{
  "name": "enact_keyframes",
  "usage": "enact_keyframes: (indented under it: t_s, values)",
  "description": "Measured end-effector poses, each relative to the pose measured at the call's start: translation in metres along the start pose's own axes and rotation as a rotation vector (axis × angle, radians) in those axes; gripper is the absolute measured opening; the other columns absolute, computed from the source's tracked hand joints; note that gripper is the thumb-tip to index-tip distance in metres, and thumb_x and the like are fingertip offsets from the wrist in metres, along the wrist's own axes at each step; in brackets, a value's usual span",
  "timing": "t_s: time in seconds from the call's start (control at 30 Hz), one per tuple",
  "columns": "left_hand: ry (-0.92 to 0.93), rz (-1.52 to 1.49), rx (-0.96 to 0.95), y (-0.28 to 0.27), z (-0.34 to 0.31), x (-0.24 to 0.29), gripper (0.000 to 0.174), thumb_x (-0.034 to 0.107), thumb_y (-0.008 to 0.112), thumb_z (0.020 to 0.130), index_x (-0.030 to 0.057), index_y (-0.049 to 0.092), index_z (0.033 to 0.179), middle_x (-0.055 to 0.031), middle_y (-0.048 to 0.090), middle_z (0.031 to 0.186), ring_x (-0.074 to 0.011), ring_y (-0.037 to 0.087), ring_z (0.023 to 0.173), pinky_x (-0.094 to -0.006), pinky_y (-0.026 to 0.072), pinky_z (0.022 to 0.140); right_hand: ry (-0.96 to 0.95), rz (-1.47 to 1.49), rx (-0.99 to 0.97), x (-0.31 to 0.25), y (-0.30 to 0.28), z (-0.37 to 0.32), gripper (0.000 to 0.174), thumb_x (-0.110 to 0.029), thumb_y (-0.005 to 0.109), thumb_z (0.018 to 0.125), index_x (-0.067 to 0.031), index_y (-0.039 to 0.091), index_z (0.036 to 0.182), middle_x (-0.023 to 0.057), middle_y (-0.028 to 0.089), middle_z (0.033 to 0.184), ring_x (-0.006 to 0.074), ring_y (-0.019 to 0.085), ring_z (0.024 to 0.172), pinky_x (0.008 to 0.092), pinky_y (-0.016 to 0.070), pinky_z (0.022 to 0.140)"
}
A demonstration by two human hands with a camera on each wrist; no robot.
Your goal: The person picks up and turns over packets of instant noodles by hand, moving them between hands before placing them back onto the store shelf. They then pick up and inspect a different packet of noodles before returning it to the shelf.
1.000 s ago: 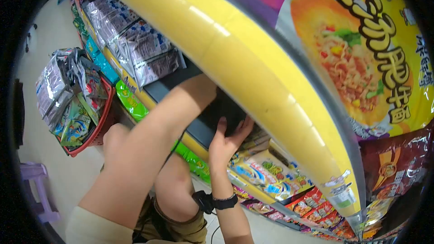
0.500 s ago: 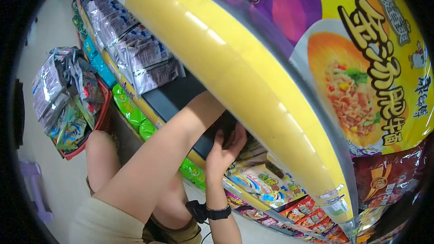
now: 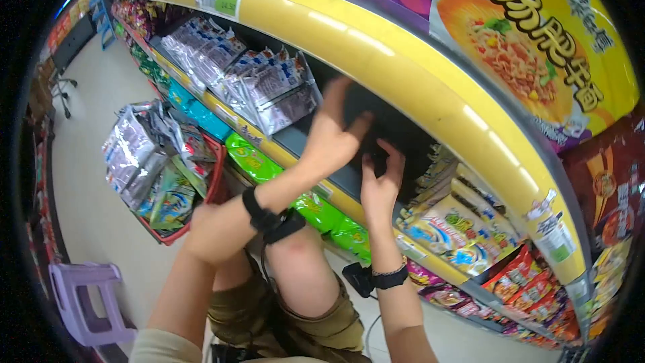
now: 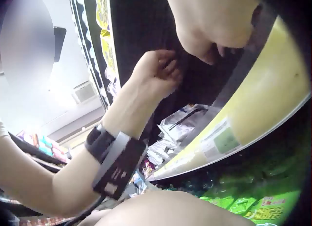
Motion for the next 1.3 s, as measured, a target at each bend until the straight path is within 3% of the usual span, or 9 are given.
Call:
enact_keyframes:
  t_s: [0.1,0.2,0.3,0.57,0.67,0.9,1.0,1.2,1.3]
  values:
    - [0.071,0.343,0.294,-0.058,-0.024,-0.006,0.059,0.002,0.061,0.074,0.0009,0.038,0.128,-0.0181,0.039,0.129,-0.0339,0.033,0.126,-0.0409,0.0224,0.108,-0.192,-0.164,-0.141,-0.033,0.034,-0.002,0.035,-0.013,0.065,0.079,-0.003,0.057,0.111,0.0179,0.053,0.117,0.0338,0.05,0.112,0.038,0.038,0.098]
    - [0.0,0.458,0.293,-0.109,-0.03,-0.024,0.062,0.005,0.062,0.076,0.0016,0.036,0.131,-0.018,0.033,0.135,-0.034,0.027,0.13,-0.042,0.0181,0.109,-0.198,-0.021,-0.261,-0.047,0.084,-0.006,0.044,-0.02,0.066,0.079,0.0015,0.054,0.115,0.0203,0.052,0.119,0.0342,0.048,0.114,0.0402,0.0365,0.099]
    - [-0.065,0.56,0.269,-0.149,-0.02,-0.039,0.063,0.012,0.064,0.079,0.0052,0.036,0.135,-0.0182,0.031,0.138,-0.0344,0.026,0.13,-0.0434,0.0183,0.109,-0.113,0.033,-0.184,-0.065,0.133,-0.004,0.062,-0.028,0.069,0.075,0.004,0.047,0.124,0.0253,0.046,0.127,0.0381,0.037,0.123,0.0441,0.0274,0.103]
    - [-0.052,0.662,0.205,-0.163,0.006,-0.076,0.061,0.036,0.07,0.077,0.0043,0.051,0.125,-0.0209,0.034,0.137,-0.0401,0.024,0.129,-0.0516,0.0173,0.106,0.054,-0.016,0.047,-0.075,0.202,-0.034,0.059,-0.023,0.063,0.082,0.0001,0.041,0.132,0.0282,0.024,0.14,0.0444,0.021,0.13,0.05,0.0183,0.106]
    - [-0.127,0.742,0.198,-0.159,0.008,-0.086,0.072,0.045,0.074,0.069,0.001,0.051,0.122,-0.0216,0.037,0.136,-0.0414,0.022,0.13,-0.0551,0.0134,0.107,-0.142,-0.006,0.051,-0.072,0.197,-0.052,0.057,-0.019,0.061,0.083,-0.0006,0.04,0.132,0.0272,0.026,0.138,0.0444,0.023,0.129,0.05,0.0201,0.106]
    - [-0.121,0.768,0.181,-0.159,0.007,-0.079,0.068,0.044,0.074,0.069,0.0035,0.053,0.119,-0.0189,0.039,0.135,-0.0376,0.025,0.13,-0.0562,0.0104,0.107,-0.097,-0.018,0.006,-0.067,0.181,-0.034,0.06,-0.021,0.063,0.082,0.0007,0.038,0.132,0.0269,0.032,0.135,0.0425,0.029,0.126,0.0485,0.0232,0.105]
    - [-0.066,0.892,0.169,-0.16,0.006,-0.079,0.06,0.044,0.073,0.071,0.0067,0.057,0.115,-0.0158,0.046,0.127,-0.0329,0.04,0.121,-0.0497,0.0176,0.105,-0.042,-0.036,-0.086,-0.059,0.175,-0.027,0.059,-0.027,0.064,0.083,0.0025,0.042,0.129,0.0277,0.043,0.127,0.0408,0.036,0.122,0.0455,0.0273,0.103]
    - [0.002,0.463,0.008,-0.155,0.01,-0.052,0.05,0.021,0.076,0.073,0.004,0.053,0.114,-0.0132,0.044,0.129,-0.0298,0.046,0.116,-0.042,0.0282,0.105,0.15,0.393,-0.148,-0.048,0.163,-0.012,0.059,-0.039,0.062,0.086,0.0059,0.047,0.121,0.025,0.053,0.115,0.033,0.051,0.107,0.0384,0.039,0.093]
    - [-0.045,-0.078,0.069,-0.141,0.003,-0.049,0.059,0.015,0.066,0.083,0.0,0.034,0.131,-0.0121,0.037,0.135,-0.0218,0.039,0.123,-0.0334,0.0298,0.104,0.176,0.327,-0.134,-0.064,0.151,-0.012,0.062,-0.047,0.058,0.087,0.0062,0.047,0.117,0.0232,0.054,0.109,0.0316,0.051,0.106,0.0389,0.0392,0.093]
Point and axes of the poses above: each hand's wrist, its own z-axis towards the middle knuckle, its own y-axis out of the palm, x = y × z, the point moved 1 cm from there along z, towards the middle knuckle
